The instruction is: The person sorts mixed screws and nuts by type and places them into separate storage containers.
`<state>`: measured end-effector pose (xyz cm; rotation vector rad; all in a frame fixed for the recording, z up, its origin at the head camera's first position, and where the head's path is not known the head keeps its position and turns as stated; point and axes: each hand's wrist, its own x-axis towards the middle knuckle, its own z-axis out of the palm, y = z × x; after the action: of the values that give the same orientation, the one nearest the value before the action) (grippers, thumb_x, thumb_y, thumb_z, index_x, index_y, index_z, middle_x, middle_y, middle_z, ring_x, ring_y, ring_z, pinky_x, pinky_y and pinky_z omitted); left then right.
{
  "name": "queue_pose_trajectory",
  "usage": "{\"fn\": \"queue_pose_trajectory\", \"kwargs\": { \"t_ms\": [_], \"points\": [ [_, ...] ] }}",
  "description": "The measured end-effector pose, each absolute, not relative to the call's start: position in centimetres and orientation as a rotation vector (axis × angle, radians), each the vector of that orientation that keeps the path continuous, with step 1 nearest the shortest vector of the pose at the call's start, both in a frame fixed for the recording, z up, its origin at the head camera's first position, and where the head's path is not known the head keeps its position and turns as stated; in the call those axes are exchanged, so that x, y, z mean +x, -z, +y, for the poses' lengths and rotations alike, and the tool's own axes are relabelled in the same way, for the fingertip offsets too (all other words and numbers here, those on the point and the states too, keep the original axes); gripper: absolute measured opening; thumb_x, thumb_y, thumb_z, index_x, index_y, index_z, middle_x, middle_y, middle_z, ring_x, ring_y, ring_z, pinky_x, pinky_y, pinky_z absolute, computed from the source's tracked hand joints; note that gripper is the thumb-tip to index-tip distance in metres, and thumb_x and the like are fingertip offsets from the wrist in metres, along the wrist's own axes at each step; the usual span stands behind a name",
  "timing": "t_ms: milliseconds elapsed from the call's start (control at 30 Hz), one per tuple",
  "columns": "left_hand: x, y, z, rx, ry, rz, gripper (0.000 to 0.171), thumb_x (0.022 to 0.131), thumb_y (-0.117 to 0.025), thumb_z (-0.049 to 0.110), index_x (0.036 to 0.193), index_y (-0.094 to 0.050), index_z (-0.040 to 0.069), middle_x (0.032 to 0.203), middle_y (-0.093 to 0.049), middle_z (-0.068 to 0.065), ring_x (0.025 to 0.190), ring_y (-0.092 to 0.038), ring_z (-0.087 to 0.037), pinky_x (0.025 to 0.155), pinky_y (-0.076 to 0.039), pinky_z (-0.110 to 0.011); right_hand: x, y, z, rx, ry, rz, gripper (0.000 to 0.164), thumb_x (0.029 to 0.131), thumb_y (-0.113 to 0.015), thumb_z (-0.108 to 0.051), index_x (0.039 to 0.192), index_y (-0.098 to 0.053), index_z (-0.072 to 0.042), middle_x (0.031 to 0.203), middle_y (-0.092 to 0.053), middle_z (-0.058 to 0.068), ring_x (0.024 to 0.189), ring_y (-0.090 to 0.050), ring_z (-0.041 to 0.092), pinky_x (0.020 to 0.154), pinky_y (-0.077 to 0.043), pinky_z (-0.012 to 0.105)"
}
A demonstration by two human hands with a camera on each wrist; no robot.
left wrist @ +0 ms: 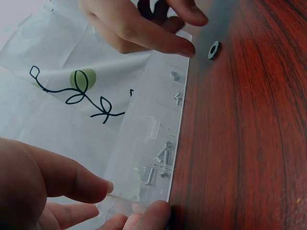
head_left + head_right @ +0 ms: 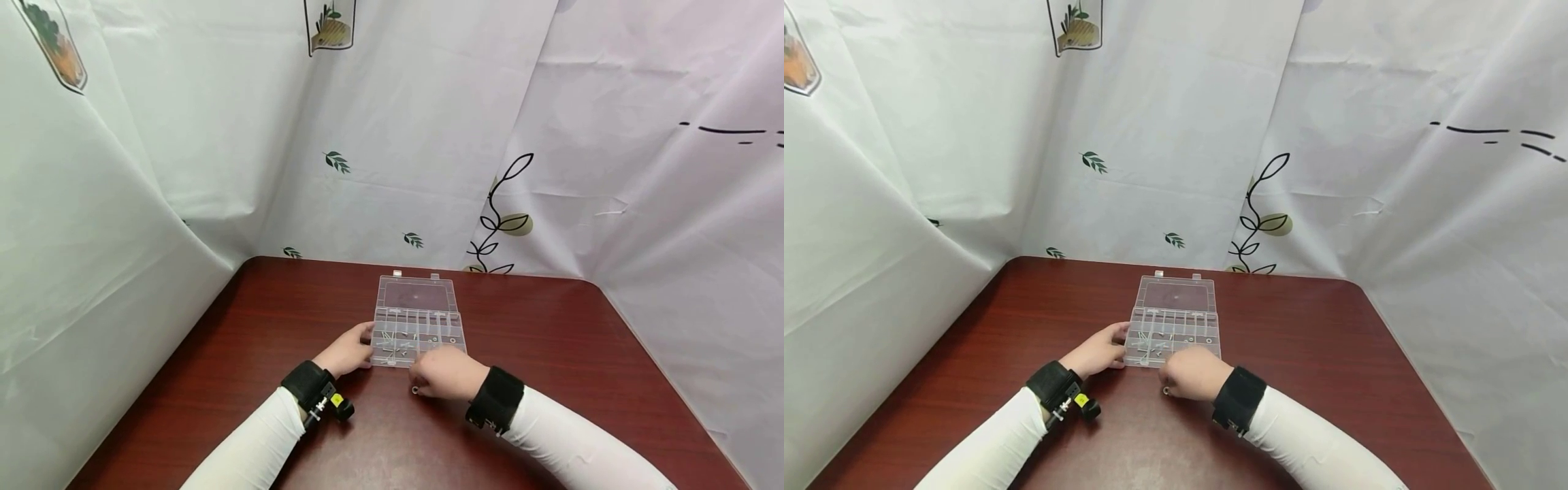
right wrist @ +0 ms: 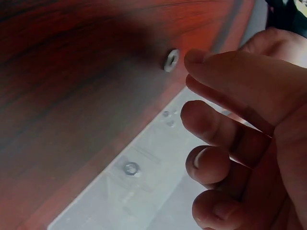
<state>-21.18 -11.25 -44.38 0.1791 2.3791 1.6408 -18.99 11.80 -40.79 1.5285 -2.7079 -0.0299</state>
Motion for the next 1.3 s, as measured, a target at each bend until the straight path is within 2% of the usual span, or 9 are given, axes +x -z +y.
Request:
{"fn": "queue_pose_trajectory", "kwargs": {
  "t_ms": [167, 567, 733, 967, 1300],
  "points": [
    [-21.2, 44.4, -11.2, 0.18, -1.647, 2.382, 0.071, 0.08, -0.049, -0.009, 0.149, -0.033, -0.006, 0.13, -0.053, -0.027, 0.096, -0.064, -0.029, 0.069, -0.058, -0.038, -18.9, 41.2, 11.8, 1.527, 0.052, -2.726, 0.009, 0.078, -0.08, -0.026, 0.082, -0.071, -0.027, 0.072, -0.057, -0.015, 0.066, -0.054, 0.004, 0.057, -0.044, 0.023],
    [-21.0, 44.2, -11.1, 0.186, -1.652, 2.385, 0.073, 0.078, -0.049, -0.009, 0.149, -0.033, -0.007, 0.129, -0.053, -0.027, 0.094, -0.064, -0.029, 0.069, -0.058, -0.039, -19.2, 41.7, 11.9, 1.568, -0.011, -2.769, 0.009, 0.081, -0.079, -0.022, 0.083, -0.071, -0.027, 0.074, -0.06, -0.017, 0.069, -0.055, 0.002, 0.06, -0.046, 0.022],
    [-21.1, 44.3, -11.2, 0.178, -1.658, 2.383, 0.072, 0.079, -0.05, -0.009, 0.149, -0.033, -0.007, 0.129, -0.053, -0.026, 0.095, -0.064, -0.03, 0.069, -0.058, -0.039, -19.8, 41.7, 11.8, 1.562, -0.072, -2.862, 0.008, 0.082, -0.078, -0.025, 0.081, -0.07, -0.025, 0.072, -0.058, -0.018, 0.065, -0.051, 0.0, 0.058, -0.044, 0.021],
    [-21.3, 44.5, -11.2, 0.177, -1.642, 2.396, 0.071, 0.08, -0.049, -0.009, 0.149, -0.033, -0.006, 0.129, -0.053, -0.026, 0.096, -0.064, -0.028, 0.07, -0.058, -0.037, -20.3, 41.6, 11.5, 1.549, -0.064, -2.947, 0.015, 0.08, -0.079, -0.025, 0.076, -0.064, -0.023, 0.066, -0.051, -0.017, 0.06, -0.047, 0.001, 0.055, -0.041, 0.021],
    [-21.2, 44.6, -11.3, 0.181, -1.64, 2.394, 0.071, 0.081, -0.049, -0.008, 0.149, -0.033, -0.005, 0.131, -0.052, -0.027, 0.094, -0.064, -0.028, 0.069, -0.058, -0.038, -20.4, 41.4, 11.4, 1.545, -0.038, -3.055, 0.022, 0.085, -0.075, -0.025, 0.075, -0.055, -0.022, 0.066, -0.046, -0.014, 0.059, -0.044, 0.003, 0.055, -0.038, 0.021]
  ]
}}
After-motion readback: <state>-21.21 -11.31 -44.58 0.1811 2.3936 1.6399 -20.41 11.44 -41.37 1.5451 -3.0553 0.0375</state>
